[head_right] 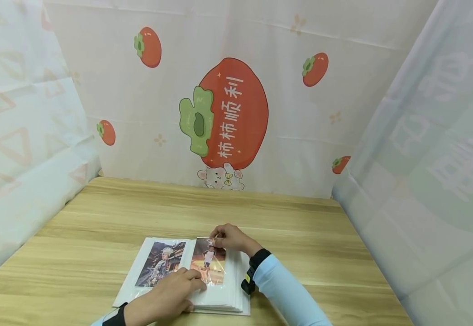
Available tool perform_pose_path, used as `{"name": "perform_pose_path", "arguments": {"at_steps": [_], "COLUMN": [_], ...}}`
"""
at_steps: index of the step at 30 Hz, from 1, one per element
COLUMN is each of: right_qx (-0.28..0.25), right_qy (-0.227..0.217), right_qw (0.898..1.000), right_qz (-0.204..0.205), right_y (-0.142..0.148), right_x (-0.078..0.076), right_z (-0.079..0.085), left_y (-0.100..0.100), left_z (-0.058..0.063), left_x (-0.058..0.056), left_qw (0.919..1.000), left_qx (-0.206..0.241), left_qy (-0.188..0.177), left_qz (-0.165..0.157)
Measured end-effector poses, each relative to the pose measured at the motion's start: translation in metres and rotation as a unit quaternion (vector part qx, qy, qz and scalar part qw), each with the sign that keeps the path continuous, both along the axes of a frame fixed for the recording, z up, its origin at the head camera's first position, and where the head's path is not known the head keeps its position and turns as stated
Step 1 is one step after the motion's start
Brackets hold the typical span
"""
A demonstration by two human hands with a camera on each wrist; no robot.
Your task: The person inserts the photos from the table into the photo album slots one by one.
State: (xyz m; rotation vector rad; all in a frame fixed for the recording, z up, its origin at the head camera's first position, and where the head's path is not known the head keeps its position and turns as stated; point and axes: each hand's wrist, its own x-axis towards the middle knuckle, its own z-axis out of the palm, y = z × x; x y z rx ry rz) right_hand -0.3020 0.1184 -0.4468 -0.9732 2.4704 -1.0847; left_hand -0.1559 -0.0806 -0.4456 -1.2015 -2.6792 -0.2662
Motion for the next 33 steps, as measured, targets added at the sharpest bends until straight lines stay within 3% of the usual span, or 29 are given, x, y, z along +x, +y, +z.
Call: {"name": "perform_pose_path", "arguments": {"at_steps": [10, 19, 33], "right_qx": [0.003, 0.047, 0.063], "right_qy": [0.003, 0.043, 0.042], "right_qw": [1.0, 0.997, 0.997], "right_qz": [0.022, 0.033, 0.031], "right_y": [0.0002, 0.002, 0.0012], "right_x": [0.0052, 0.0039, 0.0075], "right_z": [0.0046, 0.0042, 0.0059], "left_y": [0.0016, 0.0012, 0.005], "left_z": [0.0025, 0.0047, 0.004], "left_x": [0.0002, 0.0009, 0.0002], "left_qw": [0.9999, 0.9999, 0.9993], "left_qx": [-0.003, -0.001, -0.03], "left_qy": [-0.008, -0.007, 0.008], "left_qz": [0.007, 0.01, 0.021]}}
